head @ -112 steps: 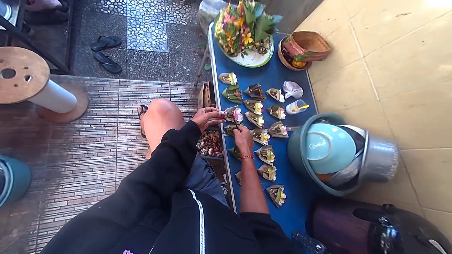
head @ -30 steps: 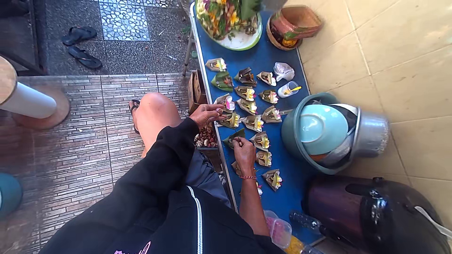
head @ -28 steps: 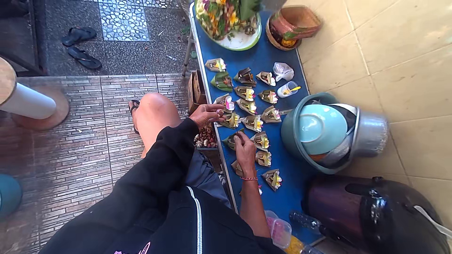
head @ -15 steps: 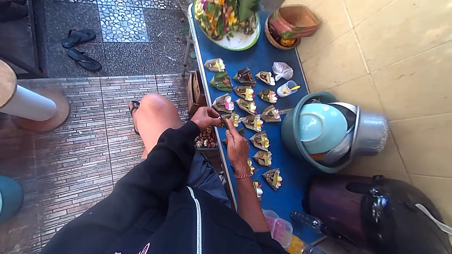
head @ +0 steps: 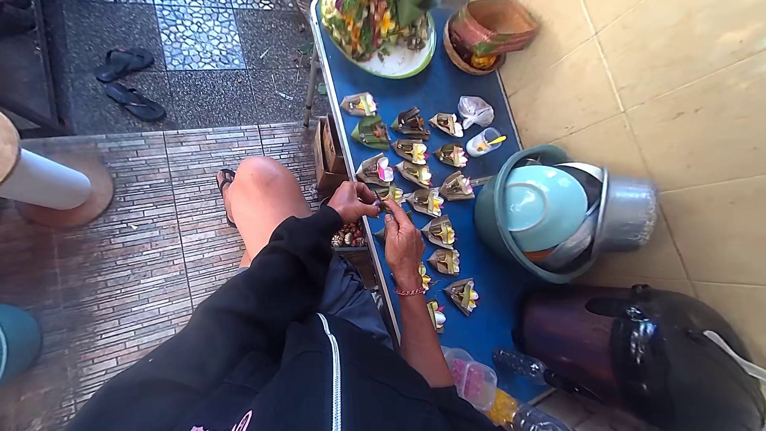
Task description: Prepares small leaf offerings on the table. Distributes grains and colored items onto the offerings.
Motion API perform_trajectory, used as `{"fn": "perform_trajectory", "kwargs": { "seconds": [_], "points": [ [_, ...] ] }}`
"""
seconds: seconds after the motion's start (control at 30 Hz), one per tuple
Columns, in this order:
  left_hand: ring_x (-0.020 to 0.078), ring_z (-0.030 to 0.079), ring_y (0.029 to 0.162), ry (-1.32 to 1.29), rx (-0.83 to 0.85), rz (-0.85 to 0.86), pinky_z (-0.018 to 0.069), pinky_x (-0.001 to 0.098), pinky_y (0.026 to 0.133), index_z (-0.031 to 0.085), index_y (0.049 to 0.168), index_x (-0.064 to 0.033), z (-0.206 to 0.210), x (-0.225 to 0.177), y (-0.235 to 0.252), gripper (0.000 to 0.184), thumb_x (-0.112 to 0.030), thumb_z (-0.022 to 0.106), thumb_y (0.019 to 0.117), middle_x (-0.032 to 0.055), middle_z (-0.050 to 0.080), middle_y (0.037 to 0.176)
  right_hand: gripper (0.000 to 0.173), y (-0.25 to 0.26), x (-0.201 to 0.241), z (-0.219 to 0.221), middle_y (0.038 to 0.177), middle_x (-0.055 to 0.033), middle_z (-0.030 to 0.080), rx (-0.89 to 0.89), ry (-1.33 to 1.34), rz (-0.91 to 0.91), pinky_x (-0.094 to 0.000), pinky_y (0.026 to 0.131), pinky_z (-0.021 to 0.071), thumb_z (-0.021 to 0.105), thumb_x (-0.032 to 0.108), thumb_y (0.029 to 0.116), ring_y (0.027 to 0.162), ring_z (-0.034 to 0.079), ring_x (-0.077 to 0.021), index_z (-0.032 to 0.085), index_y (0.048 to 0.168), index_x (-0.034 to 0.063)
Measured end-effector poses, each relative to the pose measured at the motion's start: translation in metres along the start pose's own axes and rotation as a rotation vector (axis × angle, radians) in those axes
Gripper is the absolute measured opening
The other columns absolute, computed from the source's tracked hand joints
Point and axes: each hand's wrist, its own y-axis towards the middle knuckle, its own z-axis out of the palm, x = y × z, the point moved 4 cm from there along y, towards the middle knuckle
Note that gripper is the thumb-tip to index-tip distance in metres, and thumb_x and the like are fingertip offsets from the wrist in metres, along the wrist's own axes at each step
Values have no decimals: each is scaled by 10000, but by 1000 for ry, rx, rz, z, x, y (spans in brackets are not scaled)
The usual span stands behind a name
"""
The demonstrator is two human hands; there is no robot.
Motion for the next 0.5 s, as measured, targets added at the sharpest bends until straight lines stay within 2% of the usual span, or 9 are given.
{"fn": "perform_trajectory", "kwargs": {
  "seconds": [0.1, 0.2, 0.27, 0.33, 0.37, 0.43, 0.5],
  "points": [
    [215, 709, 883, 58, 44, 1, 575, 414, 869, 668, 1078, 72, 8, 1, -1, 317, -68, 819, 837, 175, 720, 1004, 369, -6, -2, -5, 981, -195, 735, 20, -36, 47, -656, 682, 477, 423, 287, 1113, 846, 687, -434, 628, 1418, 255],
    [222, 724, 867, 61, 132, 37, 595, 417, 850, 687, 1053, 70, 32, 2, -11, 298, -62, 828, 825, 177, 731, 998, 352, -18, -18, -12, 934, -176, 704, 53, 12, 96, -624, 597, 465, 406, 336, 1117, 766, 654, -414, 604, 1403, 286],
    [205, 732, 869, 2, 177, 39, 604, 389, 849, 684, 1052, 73, 45, 3, -18, 285, -38, 825, 831, 179, 733, 1010, 354, -24, -33, -18, 801, -142, 648, 88, 130, 146, -558, 541, 456, 402, 338, 1117, 624, 582, -344, 607, 1398, 271],
    [191, 730, 859, -52, 193, 50, 608, 365, 840, 661, 1054, 79, 49, 7, -23, 273, -20, 806, 844, 177, 726, 1014, 381, -36, -49, -23, 650, -80, 555, 101, 245, 151, -446, 475, 425, 388, 308, 1118, 504, 476, -238, 608, 1410, 204],
    [181, 723, 848, -69, 198, 57, 605, 354, 828, 651, 1060, 78, 48, 7, -23, 267, -13, 794, 852, 171, 720, 1013, 386, -43, -57, -27, 645, -65, 555, 93, 276, 158, -420, 485, 425, 390, 278, 1117, 504, 465, -204, 613, 1413, 170],
    [164, 721, 824, -105, 204, 65, 615, 331, 804, 633, 1082, 73, 47, 5, -22, 272, -12, 779, 868, 157, 711, 1008, 385, -58, -75, -33, 704, -72, 616, 78, 266, 218, -442, 586, 478, 400, 217, 1114, 578, 535, -196, 623, 1413, 123],
    [171, 728, 814, -159, 212, 37, 628, 329, 791, 616, 1111, 85, 49, 6, -24, 283, -1, 762, 885, 162, 702, 1013, 384, -80, -95, -32, 710, -43, 625, 70, 229, 316, -412, 634, 494, 399, 204, 1111, 612, 558, -165, 637, 1403, 131]
  ]
}}
